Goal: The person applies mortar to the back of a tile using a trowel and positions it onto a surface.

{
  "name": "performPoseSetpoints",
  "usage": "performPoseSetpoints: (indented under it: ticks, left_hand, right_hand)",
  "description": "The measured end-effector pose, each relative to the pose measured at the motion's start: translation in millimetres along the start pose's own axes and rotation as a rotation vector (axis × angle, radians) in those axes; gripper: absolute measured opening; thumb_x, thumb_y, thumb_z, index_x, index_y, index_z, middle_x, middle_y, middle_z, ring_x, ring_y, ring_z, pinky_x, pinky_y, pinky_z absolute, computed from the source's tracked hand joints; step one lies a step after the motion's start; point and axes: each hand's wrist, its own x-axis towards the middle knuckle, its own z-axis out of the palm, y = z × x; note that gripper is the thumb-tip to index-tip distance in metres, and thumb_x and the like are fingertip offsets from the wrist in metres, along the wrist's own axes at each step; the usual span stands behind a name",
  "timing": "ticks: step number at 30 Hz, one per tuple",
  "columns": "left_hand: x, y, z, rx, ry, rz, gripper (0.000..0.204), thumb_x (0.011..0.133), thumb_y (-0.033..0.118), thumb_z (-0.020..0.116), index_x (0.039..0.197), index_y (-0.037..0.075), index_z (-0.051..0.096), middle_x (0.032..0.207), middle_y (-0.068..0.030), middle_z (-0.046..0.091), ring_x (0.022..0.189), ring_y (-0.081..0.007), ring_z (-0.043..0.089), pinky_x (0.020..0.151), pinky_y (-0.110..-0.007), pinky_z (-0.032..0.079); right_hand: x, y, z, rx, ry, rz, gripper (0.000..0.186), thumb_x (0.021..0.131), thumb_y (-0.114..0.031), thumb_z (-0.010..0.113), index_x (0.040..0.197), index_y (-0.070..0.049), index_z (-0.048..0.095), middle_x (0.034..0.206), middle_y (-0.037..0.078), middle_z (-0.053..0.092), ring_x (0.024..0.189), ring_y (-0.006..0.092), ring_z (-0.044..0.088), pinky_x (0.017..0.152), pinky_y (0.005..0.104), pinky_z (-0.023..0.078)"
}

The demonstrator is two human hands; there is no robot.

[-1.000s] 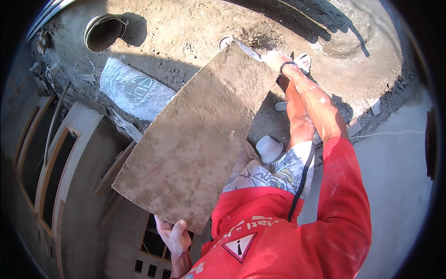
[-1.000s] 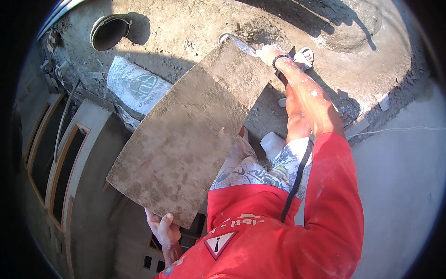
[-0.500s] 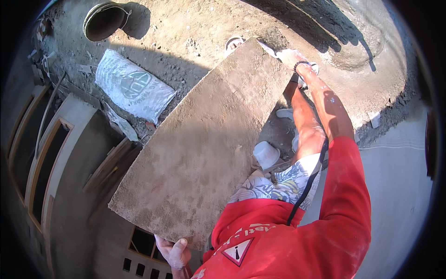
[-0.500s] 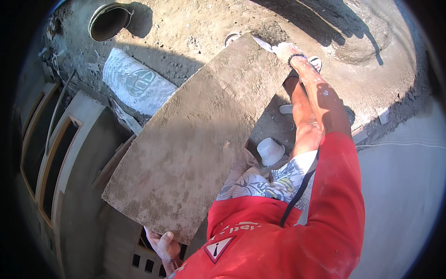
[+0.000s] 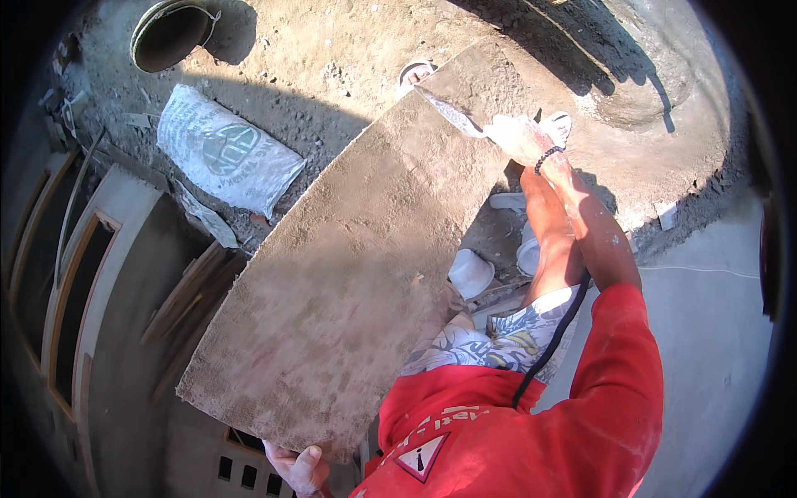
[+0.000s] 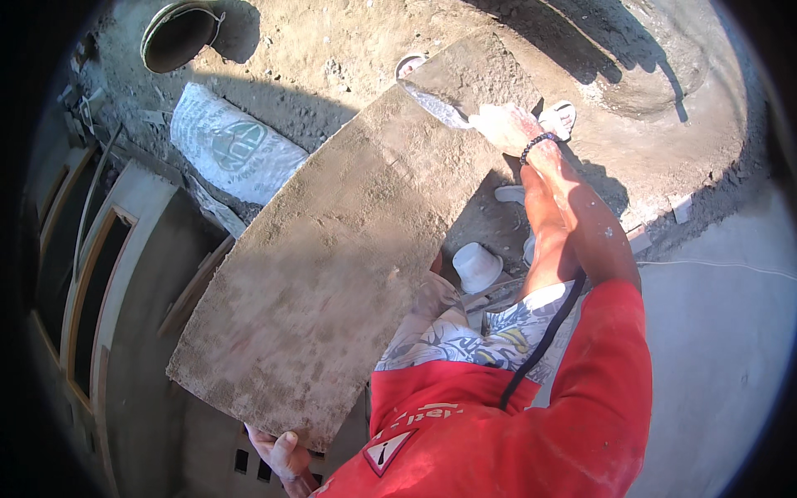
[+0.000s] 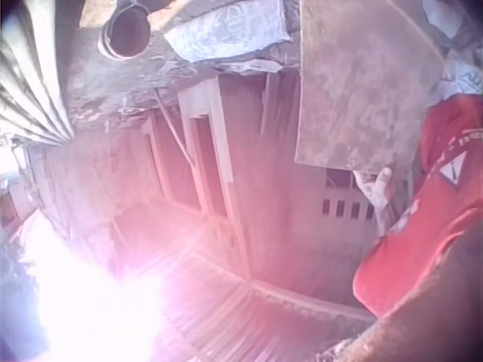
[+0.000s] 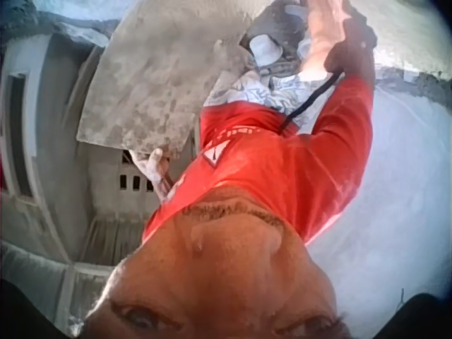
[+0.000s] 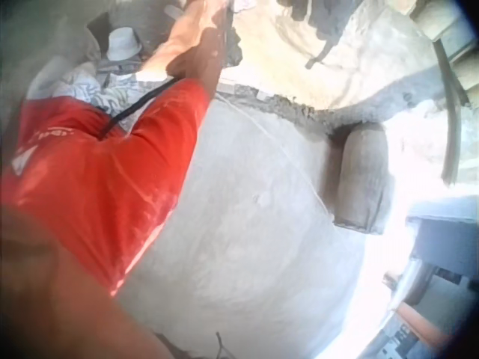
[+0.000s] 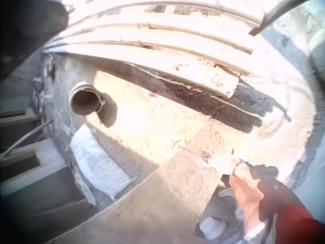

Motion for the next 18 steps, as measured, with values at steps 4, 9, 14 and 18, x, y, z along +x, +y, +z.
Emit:
performPoseSetpoints:
  ticks: [4,9,14,18]
  left_hand:
    - [15,-4,9,0.055,-0.022,0.016,0.083,0.059,0.011,0.068,0.131,-0.005,0.030,0.119,-0.0156,0.048,0.108,-0.0270,0.050,0.094,-0.037,0.040]
    - [20,2,2,0.070,-0.027,0.024,0.083,0.060,0.011,0.067,0.132,-0.006,0.028,0.119,-0.0158,0.048,0.109,-0.0266,0.049,0.096,-0.037,0.038]
    - [14,6,-6,0.059,-0.026,0.050,0.083,0.060,0.010,0.066,0.132,-0.006,0.029,0.118,-0.0162,0.048,0.109,-0.0270,0.049,0.096,-0.037,0.038]
    - [13,16,5,0.058,0.016,0.010,0.084,0.057,0.010,0.066,0.131,-0.005,0.029,0.117,-0.0161,0.049,0.105,-0.0290,0.051,0.092,-0.038,0.042]
  right_hand:
    - [33,80,38,0.174,-0.142,0.341,0.029,0.090,-0.033,0.044,0.088,-0.009,0.060,0.081,0.014,0.061,0.083,0.0339,0.059,0.068,0.0410,0.047]
    - [26,35,34,0.349,0.048,0.411,0.029,0.090,-0.034,0.044,0.088,-0.010,0.061,0.081,0.014,0.061,0.081,0.0347,0.059,0.068,0.0423,0.047]
    - [-8,-71,-19,0.362,-0.035,0.238,0.027,0.089,-0.038,0.046,0.093,-0.015,0.061,0.079,0.013,0.061,0.077,0.0321,0.060,0.067,0.0439,0.047]
    - [-7,-1,18,0.191,-0.002,0.184,0.025,0.091,-0.029,0.043,0.100,-0.017,0.062,0.086,0.011,0.060,0.081,0.0310,0.060,0.071,0.0428,0.048]
